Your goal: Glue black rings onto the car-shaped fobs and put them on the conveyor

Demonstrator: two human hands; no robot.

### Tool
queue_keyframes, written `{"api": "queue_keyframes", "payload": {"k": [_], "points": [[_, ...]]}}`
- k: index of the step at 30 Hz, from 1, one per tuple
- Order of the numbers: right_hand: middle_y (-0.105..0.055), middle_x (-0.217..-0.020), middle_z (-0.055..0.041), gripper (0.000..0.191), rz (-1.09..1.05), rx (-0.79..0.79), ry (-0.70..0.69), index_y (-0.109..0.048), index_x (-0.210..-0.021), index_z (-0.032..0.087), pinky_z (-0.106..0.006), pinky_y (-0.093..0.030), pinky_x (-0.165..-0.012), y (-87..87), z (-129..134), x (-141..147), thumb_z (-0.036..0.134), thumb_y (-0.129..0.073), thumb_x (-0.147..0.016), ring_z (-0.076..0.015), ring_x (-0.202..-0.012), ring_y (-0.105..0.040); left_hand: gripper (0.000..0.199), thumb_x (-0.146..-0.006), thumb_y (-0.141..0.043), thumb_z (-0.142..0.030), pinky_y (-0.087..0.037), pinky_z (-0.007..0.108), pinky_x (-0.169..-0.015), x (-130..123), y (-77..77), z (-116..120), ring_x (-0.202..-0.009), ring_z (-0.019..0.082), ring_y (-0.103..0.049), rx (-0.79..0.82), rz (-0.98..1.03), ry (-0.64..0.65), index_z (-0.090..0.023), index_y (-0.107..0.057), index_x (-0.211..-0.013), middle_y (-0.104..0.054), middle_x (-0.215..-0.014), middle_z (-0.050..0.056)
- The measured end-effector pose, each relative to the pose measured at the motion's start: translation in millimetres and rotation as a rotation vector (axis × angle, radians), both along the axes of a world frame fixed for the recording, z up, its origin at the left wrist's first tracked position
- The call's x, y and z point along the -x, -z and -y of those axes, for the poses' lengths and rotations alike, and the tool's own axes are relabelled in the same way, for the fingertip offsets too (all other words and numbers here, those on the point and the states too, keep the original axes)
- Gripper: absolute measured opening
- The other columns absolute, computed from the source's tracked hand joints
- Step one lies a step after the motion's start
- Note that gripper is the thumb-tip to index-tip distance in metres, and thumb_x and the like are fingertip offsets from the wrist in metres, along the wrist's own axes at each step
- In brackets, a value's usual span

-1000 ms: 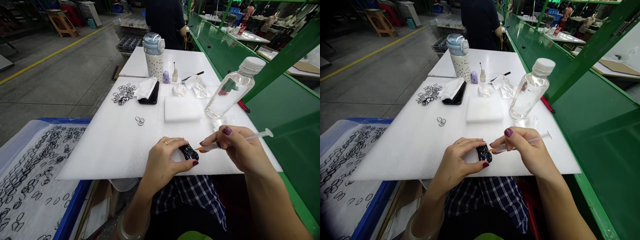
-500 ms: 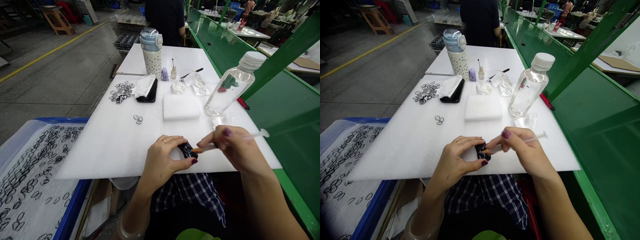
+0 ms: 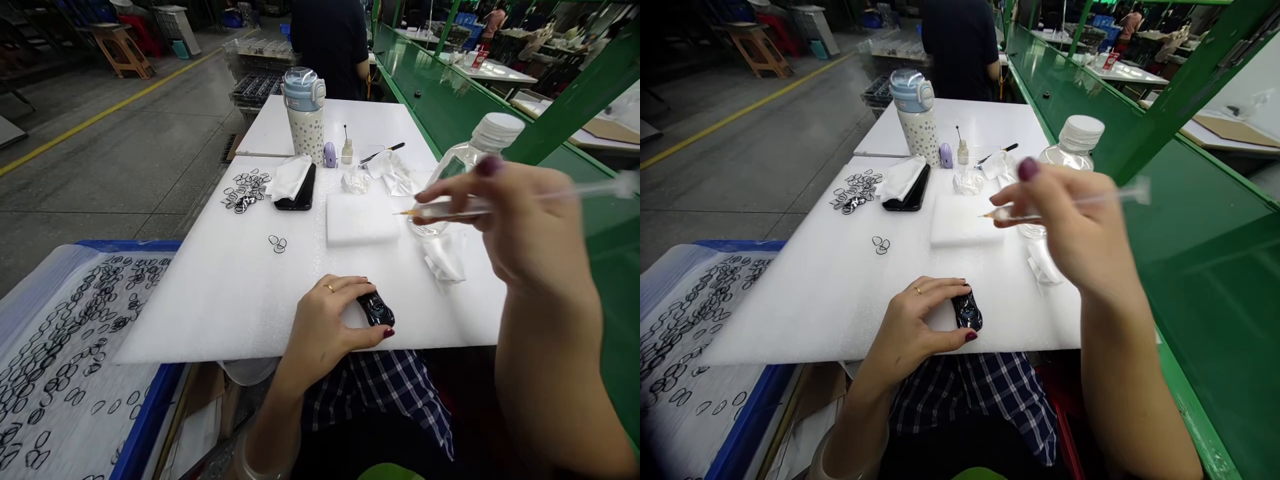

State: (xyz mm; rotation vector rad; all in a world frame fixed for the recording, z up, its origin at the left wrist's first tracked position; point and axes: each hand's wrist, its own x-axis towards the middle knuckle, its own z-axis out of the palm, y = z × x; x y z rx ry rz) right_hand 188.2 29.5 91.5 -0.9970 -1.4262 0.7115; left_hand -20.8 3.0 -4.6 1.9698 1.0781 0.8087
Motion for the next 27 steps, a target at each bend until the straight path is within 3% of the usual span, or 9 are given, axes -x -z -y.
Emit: {"api": "queue_keyframes", "payload": {"k": [2,4,8,13,16,19,22,27], "points": [[-0.069,-0.074,-0.0055,0.034,0.247,0.102,0.017,-0.068,-0.069,0.015,-0.027,-0.053,-0.05,-2.7,-19.1,11.6,0.039,-0.058,-0.092,-0.0155,-0.058,-0.065,0.052,-0.062,-0.087,-0.035,-0.048,0.041,-0.096,1.7,0.9,-0.3,-0.11,0.023,-0.058,-0.037,-0.017,0.024,-0.022,-0.07,-0.109,-0.069,-0.118,0.001],[-0.067,-0.067,-0.0058,0.041,0.442,0.224,0.038,-0.064,-0.063,0.013,-0.024,-0.045,-0.043,1.3,-39.3,23.1,0.041,-0.055,-0.093,-0.0125,-0.049,-0.061,0.052,-0.062,-0.087,-0.032,-0.048,0.041,-0.097,3.1,1.1,-0.6,-0.111,0.023,-0.058,-0.06,-0.027,0.043,-0.022,-0.07,-0.11,-0.068,-0.119,0.002],[-0.062,-0.055,-0.0042,0.047,0.63,0.365,0.036,-0.056,-0.054,0.014,-0.026,-0.041,-0.05,23.2,-70.1,40.4,0.039,-0.048,-0.094,-0.0092,-0.04,-0.053,0.052,-0.062,-0.086,-0.027,-0.049,0.041,-0.097,3.7,1.0,-1.2,-0.111,0.023,-0.057,-0.068,-0.031,0.065,-0.022,-0.069,-0.11,-0.067,-0.12,0.002],[-0.061,-0.055,-0.0038,0.043,0.67,0.374,0.029,-0.057,-0.059,0.015,-0.028,-0.039,-0.054,36.1,-72.6,37.5,0.044,-0.05,-0.091,-0.0134,-0.049,-0.055,0.052,-0.062,-0.085,-0.024,-0.049,0.042,-0.098,3.0,1.1,-2.2,-0.112,0.024,-0.057,-0.065,-0.04,0.08,-0.021,-0.068,-0.111,-0.067,-0.12,0.003],[-0.066,-0.069,-0.0048,0.036,0.68,0.366,-0.026,-0.062,-0.071,0.016,-0.03,-0.041,-0.06,34.3,-65.9,27.8,0.049,-0.061,-0.083,-0.0174,-0.064,-0.06,0.051,-0.063,-0.084,-0.024,-0.049,0.042,-0.098,3.5,0.4,-2.1,-0.113,0.024,-0.057,-0.066,-0.049,0.079,-0.022,-0.068,-0.112,-0.066,-0.121,0.002],[-0.069,-0.088,-0.0056,0.027,0.661,0.37,-0.086,-0.065,-0.086,0.016,-0.031,-0.043,-0.068,36.0,-61.3,19.7,0.042,-0.068,-0.08,-0.0196,-0.079,-0.062,0.052,-0.063,-0.084,-0.024,-0.049,0.042,-0.098,3.7,-0.6,-1.6,-0.113,0.024,-0.057,-0.065,-0.056,0.072,-0.021,-0.068,-0.112,-0.066,-0.122,0.003],[-0.07,-0.087,-0.0067,0.017,0.627,0.408,-0.148,-0.068,-0.086,0.015,-0.034,-0.044,-0.075,42.7,-59.8,13.5,0.031,-0.062,-0.085,-0.0216,-0.083,-0.063,0.052,-0.063,-0.084,-0.023,-0.049,0.041,-0.098,3.1,-0.8,-1.3,-0.113,0.023,-0.057,-0.065,-0.052,0.075,-0.022,-0.067,-0.113,-0.066,-0.121,0.002],[-0.071,-0.101,-0.0097,0.03,0.431,0.512,-0.267,-0.069,-0.094,0.014,-0.035,-0.048,-0.086,50.5,-61.8,2.1,0.041,-0.055,-0.091,-0.0217,-0.096,-0.064,0.051,-0.063,-0.084,-0.024,-0.05,0.043,-0.097,1.8,-0.2,-1.5,-0.112,0.024,-0.058,-0.061,-0.042,0.062,-0.022,-0.068,-0.111,-0.066,-0.121,0.003]]}}
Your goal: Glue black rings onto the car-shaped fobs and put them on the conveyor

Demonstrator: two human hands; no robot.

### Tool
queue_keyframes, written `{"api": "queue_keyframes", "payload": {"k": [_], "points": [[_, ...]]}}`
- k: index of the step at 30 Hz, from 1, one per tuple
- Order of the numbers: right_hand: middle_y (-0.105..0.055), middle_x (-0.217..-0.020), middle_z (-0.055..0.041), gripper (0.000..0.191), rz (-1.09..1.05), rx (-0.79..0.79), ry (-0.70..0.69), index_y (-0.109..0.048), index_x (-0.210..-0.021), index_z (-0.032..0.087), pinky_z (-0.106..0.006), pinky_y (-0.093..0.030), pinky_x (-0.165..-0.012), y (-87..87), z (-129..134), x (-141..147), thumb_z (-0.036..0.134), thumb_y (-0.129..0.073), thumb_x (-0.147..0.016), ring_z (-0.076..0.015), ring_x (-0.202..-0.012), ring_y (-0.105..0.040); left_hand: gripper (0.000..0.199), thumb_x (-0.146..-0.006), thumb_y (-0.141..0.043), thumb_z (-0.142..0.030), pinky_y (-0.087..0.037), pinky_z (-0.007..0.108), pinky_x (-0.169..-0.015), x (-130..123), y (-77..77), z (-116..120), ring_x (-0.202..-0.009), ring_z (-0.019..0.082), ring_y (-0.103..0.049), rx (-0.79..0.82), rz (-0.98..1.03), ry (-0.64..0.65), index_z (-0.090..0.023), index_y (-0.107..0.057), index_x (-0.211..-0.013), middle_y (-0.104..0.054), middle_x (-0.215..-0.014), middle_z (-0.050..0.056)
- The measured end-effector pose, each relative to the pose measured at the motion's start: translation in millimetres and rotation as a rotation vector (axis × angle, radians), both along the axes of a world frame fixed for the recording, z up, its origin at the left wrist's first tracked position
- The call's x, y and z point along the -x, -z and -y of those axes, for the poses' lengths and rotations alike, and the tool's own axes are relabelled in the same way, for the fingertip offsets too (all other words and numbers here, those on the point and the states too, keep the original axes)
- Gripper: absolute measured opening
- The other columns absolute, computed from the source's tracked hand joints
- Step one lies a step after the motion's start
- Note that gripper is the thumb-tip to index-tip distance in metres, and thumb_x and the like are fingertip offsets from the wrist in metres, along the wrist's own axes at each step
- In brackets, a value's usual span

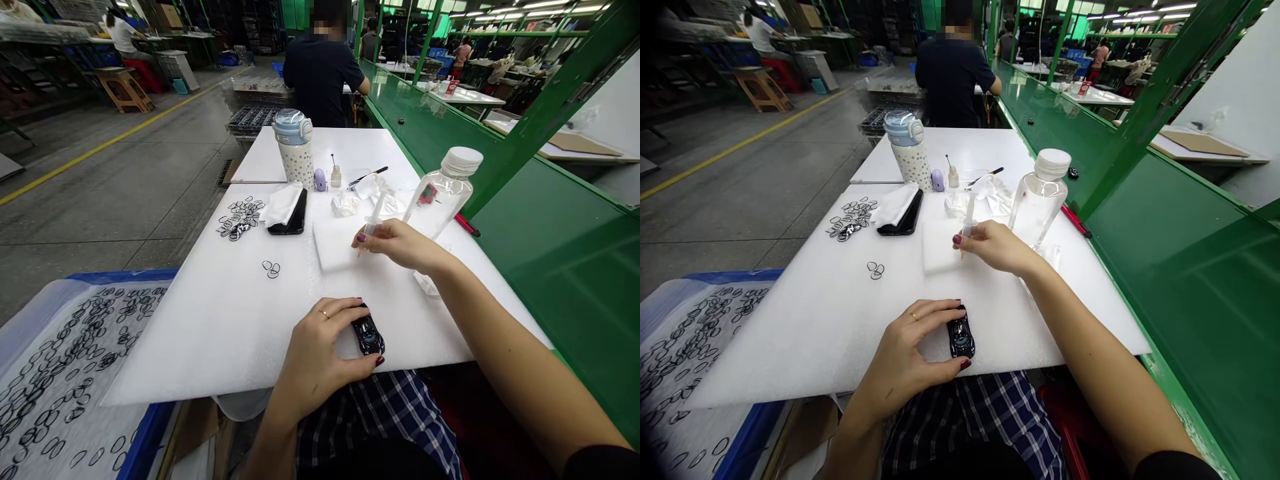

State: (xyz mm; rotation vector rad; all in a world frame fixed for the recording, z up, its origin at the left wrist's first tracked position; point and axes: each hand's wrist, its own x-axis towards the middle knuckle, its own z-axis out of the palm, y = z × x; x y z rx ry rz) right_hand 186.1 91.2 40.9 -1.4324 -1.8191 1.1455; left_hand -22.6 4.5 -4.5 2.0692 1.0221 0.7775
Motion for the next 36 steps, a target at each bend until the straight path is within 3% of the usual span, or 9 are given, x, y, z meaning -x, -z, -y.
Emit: {"api": "queue_keyframes", "payload": {"k": [4,7,11,14,18,26,30,33,36], "points": [[-0.069,-0.107,-0.0095,0.042,-0.133,0.037,0.029,-0.067,-0.098,0.016,-0.032,-0.05,-0.085,-5.5,1.0,-2.2,0.054,-0.049,-0.093,-0.0182,-0.095,-0.065,0.051,-0.063,-0.084,-0.023,-0.05,0.044,-0.097,0.2,-1.1,-0.3,-0.112,0.025,-0.058,0.004,-0.003,-0.004,-0.023,-0.068,-0.111,-0.067,-0.12,0.003],[-0.069,-0.102,-0.0068,0.041,-0.118,-0.091,0.077,-0.068,-0.099,0.018,-0.032,-0.048,-0.082,-6.1,1.9,8.0,0.055,-0.054,-0.09,-0.0183,-0.094,-0.064,0.051,-0.064,-0.083,-0.023,-0.049,0.044,-0.098,0.7,-1.2,-0.2,-0.113,0.025,-0.058,0.002,-0.002,0.007,-0.023,-0.068,-0.112,-0.066,-0.121,0.003],[-0.068,-0.096,-0.0071,0.031,0.068,-0.274,0.083,-0.072,-0.091,0.018,-0.033,-0.045,-0.079,5.8,-0.2,26.6,0.045,-0.059,-0.089,-0.0187,-0.086,-0.062,0.05,-0.065,-0.083,-0.025,-0.049,0.044,-0.099,0.6,0.2,-0.1,-0.114,0.025,-0.057,-0.006,-0.005,0.009,-0.022,-0.067,-0.112,-0.066,-0.122,0.003],[-0.068,-0.088,-0.006,0.025,0.136,-0.28,0.102,-0.073,-0.081,0.018,-0.032,-0.043,-0.076,12.7,-0.6,32.1,0.039,-0.062,-0.087,-0.0182,-0.08,-0.062,0.051,-0.065,-0.083,-0.025,-0.048,0.043,-0.1,0.2,0.3,-0.7,-0.114,0.024,-0.056,-0.006,-0.013,0.012,-0.022,-0.067,-0.113,-0.066,-0.122,0.003],[-0.07,-0.083,-0.0045,0.032,0.151,-0.325,0.193,-0.071,-0.076,0.018,-0.031,-0.041,-0.07,12.8,1.9,32.6,0.047,-0.061,-0.087,-0.018,-0.076,-0.062,0.052,-0.065,-0.083,-0.025,-0.048,0.042,-0.1,0.2,-1.1,-0.8,-0.114,0.023,-0.056,0.005,-0.016,0.018,-0.022,-0.067,-0.114,-0.065,-0.122,0.003],[-0.069,-0.078,-0.0051,0.033,0.177,-0.314,0.267,-0.071,-0.082,0.017,-0.03,-0.04,-0.066,20.2,-2.5,51.4,0.048,-0.061,-0.086,-0.0176,-0.07,-0.06,0.049,-0.068,-0.081,-0.025,-0.049,0.044,-0.1,2.4,0.2,-1.3,-0.115,0.024,-0.056,-0.013,-0.042,0.018,-0.025,-0.065,-0.114,-0.065,-0.123,0.002],[-0.071,-0.095,-0.0049,0.039,0.142,-0.278,0.27,-0.069,-0.101,0.019,-0.027,-0.046,-0.067,3.6,29.4,20.7,0.052,-0.068,-0.079,-0.0174,-0.078,-0.064,0.051,-0.068,-0.08,-0.025,-0.049,0.047,-0.1,4.7,3.0,-2.0,-0.117,0.026,-0.056,-0.02,-0.077,0.019,-0.027,-0.064,-0.117,-0.063,-0.126,0.003],[-0.067,-0.072,-0.0031,0.035,0.212,-0.252,0.584,-0.067,-0.076,0.02,-0.028,-0.044,-0.063,-1.2,60.2,-29.3,0.052,-0.056,-0.084,-0.0172,-0.067,-0.062,0.055,-0.067,-0.078,-0.022,-0.049,0.048,-0.102,4.9,5.3,-1.7,-0.119,0.026,-0.055,-0.039,-0.092,0.024,-0.027,-0.061,-0.119,-0.061,-0.129,0.003],[-0.06,-0.061,-0.0059,0.031,0.339,-0.259,0.919,-0.06,-0.064,0.019,-0.032,-0.035,-0.057,10.9,72.3,-75.8,0.044,-0.055,-0.081,-0.0195,-0.058,-0.053,0.061,-0.07,-0.072,-0.019,-0.047,0.048,-0.105,4.2,6.7,-1.5,-0.124,0.025,-0.052,-0.071,-0.11,0.034,-0.029,-0.054,-0.128,-0.058,-0.134,0.002]]}}
